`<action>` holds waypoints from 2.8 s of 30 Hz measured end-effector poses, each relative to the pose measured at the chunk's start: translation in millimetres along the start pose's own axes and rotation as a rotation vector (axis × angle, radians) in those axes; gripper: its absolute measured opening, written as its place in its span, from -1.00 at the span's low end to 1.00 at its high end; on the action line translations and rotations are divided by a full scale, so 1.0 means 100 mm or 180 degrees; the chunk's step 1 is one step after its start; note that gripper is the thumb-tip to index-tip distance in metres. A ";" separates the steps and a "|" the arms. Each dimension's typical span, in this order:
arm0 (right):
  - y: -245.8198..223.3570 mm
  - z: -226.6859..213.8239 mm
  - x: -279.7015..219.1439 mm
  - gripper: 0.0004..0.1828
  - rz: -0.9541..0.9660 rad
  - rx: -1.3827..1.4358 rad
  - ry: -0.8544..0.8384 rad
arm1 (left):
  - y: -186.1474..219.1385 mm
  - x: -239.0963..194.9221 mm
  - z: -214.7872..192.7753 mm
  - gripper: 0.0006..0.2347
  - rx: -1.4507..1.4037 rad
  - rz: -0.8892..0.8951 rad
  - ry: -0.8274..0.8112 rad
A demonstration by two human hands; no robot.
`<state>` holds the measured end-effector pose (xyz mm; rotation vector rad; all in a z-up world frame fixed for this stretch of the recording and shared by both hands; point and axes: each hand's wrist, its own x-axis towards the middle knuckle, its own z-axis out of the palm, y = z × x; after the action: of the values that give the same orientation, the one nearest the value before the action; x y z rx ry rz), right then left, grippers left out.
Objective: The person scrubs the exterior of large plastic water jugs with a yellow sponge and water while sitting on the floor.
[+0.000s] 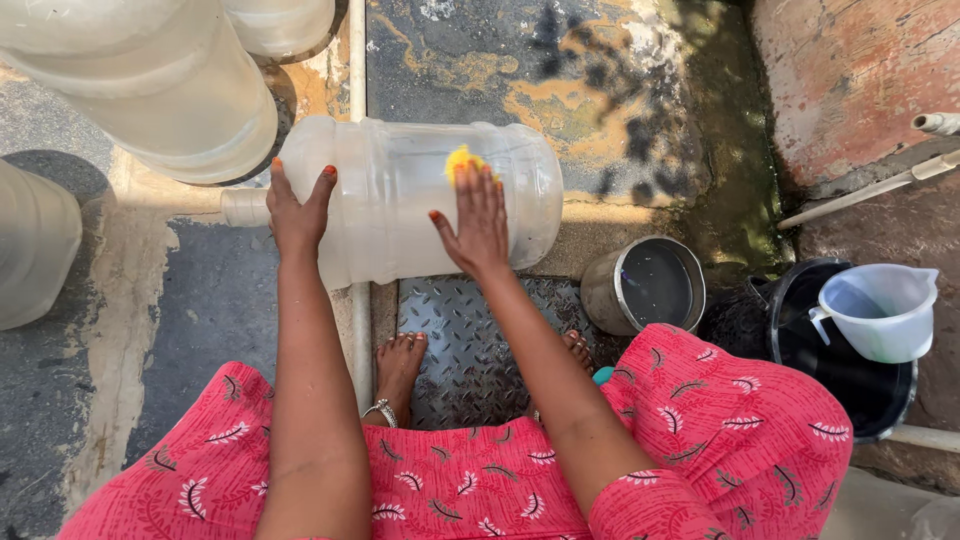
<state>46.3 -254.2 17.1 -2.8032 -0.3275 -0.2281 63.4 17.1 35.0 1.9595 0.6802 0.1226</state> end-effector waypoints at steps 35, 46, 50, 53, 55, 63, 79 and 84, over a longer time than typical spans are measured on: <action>1.70 -0.23 0.26 -0.17 0.3013 0.1789 0.0096 | -0.24 -0.14 -0.02 -0.02 0.0473 0.0670 0.0231; -0.66 -0.01 0.16 -0.56 -0.0279 0.1180 0.0318 | 0.00 -0.24 -0.02 -0.17 0.0608 0.0152 0.0533; -1.19 0.12 0.08 -0.24 -0.1116 0.0766 0.0165 | 0.03 -0.25 -0.05 -0.24 0.0456 -0.0034 0.0391; -0.57 -0.01 0.25 -0.06 -0.0490 0.0160 -0.0089 | 0.02 -0.23 -0.02 -0.24 0.0494 -0.0040 0.0418; 0.11 -0.27 0.40 -0.02 0.0276 -0.0072 -0.0037 | 0.02 -0.21 0.00 -0.24 0.0498 -0.0068 0.0454; 0.22 -0.29 0.25 0.03 0.0332 0.0027 0.0428 | 0.08 -0.18 0.04 -0.27 0.0543 -0.0088 0.0489; -1.27 -0.05 1.08 -0.25 -0.1107 0.0716 -0.0721 | 0.13 -0.19 0.03 -0.33 0.0593 -0.0009 0.0695; -0.62 0.02 -0.05 -0.21 -0.2103 0.0208 -0.0150 | 0.09 -0.11 0.08 -0.35 0.0472 -0.0232 0.0456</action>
<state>26.8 -196.8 31.6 -2.5421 -1.2401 -0.2848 61.3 2.2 41.0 2.0789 0.8753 0.1734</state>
